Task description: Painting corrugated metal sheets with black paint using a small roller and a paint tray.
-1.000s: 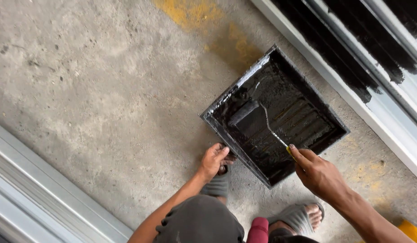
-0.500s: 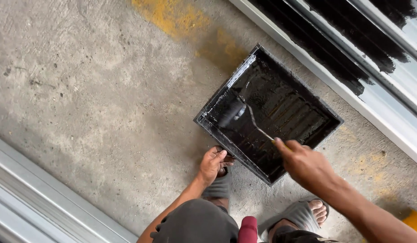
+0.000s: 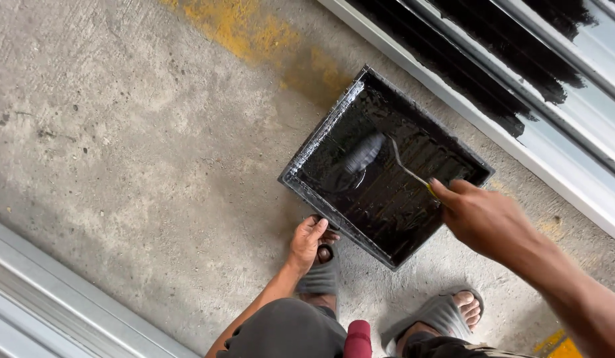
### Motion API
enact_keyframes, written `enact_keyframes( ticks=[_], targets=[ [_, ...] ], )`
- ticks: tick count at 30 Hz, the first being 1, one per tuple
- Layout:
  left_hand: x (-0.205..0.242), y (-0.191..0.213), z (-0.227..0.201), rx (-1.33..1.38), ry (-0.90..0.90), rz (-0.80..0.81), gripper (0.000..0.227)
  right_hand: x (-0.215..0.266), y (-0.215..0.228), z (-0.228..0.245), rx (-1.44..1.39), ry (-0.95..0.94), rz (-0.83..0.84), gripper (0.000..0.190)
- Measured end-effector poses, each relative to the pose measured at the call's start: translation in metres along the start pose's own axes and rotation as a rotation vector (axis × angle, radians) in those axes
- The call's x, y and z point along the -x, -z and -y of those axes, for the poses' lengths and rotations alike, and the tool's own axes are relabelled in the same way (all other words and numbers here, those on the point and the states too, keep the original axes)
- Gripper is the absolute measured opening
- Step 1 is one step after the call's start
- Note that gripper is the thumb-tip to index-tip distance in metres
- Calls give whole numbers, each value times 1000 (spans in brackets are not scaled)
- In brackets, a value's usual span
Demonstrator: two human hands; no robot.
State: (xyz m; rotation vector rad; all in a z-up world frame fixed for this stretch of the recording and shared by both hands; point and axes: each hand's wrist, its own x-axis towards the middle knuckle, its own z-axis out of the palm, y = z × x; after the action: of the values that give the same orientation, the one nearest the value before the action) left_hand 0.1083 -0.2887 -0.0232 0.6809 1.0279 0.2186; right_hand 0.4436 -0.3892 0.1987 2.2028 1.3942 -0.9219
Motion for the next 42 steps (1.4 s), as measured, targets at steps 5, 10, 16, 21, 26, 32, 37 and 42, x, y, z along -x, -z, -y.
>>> enact_keyframes(
  ticks=[5,10,16,21,26,32,37,42],
  targets=[
    [11,-11,-21,-14,-31,42,15,-8,22,-13,-134,51,-72,55],
    [15,-15,-36,-68,-30,87,20,-66,-5,-14,-178,212,-278,48],
    [12,-14,-27,-28,-45,76,18,-1,13,-16,-188,-37,33,57],
    [12,-15,-30,-77,-34,70,19,-14,1,-18,-187,1,-86,52],
    [8,-10,-24,-108,-52,61,19,-22,-38,-15,-219,42,-169,51],
    [8,-9,-21,-115,-36,67,22,52,-15,-29,-110,-92,109,57],
    [8,-7,-25,-149,-64,71,22,40,-27,-46,-15,-109,144,61],
    [7,-10,-27,-151,-68,99,24,-24,-60,-27,-185,75,-236,56]
  ],
)
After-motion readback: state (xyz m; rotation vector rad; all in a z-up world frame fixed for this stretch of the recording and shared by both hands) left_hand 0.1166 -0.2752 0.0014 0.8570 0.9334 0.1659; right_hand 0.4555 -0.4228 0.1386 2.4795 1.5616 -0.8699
